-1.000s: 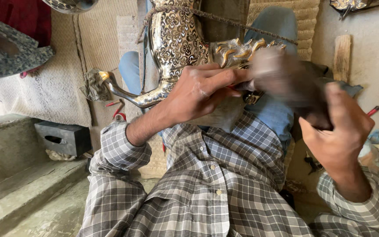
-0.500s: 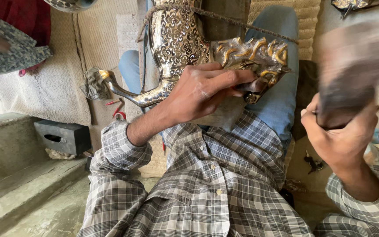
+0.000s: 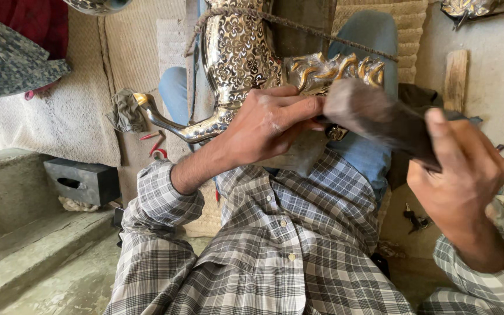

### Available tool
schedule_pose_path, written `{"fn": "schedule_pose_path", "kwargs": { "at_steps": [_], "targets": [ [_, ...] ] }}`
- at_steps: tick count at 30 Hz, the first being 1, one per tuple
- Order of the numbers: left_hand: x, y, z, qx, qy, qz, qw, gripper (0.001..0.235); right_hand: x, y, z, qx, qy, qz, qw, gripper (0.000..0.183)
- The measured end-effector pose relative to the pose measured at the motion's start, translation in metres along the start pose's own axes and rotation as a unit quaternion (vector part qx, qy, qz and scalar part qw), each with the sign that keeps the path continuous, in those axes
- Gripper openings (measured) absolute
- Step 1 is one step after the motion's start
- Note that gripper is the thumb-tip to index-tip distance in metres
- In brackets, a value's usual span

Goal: The person uses a hammer and chisel to engrave intricate patterns on a silver-colored metal horse figurine. They repeatedly strike the chisel to create detailed designs on the horse's body and head.

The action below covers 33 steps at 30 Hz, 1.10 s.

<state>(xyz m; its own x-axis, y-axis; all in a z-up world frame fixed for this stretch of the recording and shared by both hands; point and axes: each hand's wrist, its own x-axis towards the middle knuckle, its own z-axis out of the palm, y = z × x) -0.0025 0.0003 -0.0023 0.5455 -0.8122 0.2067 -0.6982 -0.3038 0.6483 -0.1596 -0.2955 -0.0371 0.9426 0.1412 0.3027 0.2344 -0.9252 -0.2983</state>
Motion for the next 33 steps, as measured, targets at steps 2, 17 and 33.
{"fn": "schedule_pose_path", "kwargs": {
  "at_steps": [2,17,33],
  "targets": [
    [-0.001,-0.001,-0.001,0.006,-0.011,-0.012,1.0,0.036,-0.001,-0.002,-0.002,0.23,0.015,0.097,0.968,0.073],
    [-0.003,-0.004,0.003,-0.003,-0.031,-0.016,0.999,0.046,0.002,-0.002,-0.005,0.135,0.015,0.046,0.99,0.077],
    [-0.005,0.022,0.007,-0.28,0.155,-0.124,0.939,0.04,-0.054,-0.021,0.095,0.474,0.158,0.213,0.84,0.083]
  ]
}}
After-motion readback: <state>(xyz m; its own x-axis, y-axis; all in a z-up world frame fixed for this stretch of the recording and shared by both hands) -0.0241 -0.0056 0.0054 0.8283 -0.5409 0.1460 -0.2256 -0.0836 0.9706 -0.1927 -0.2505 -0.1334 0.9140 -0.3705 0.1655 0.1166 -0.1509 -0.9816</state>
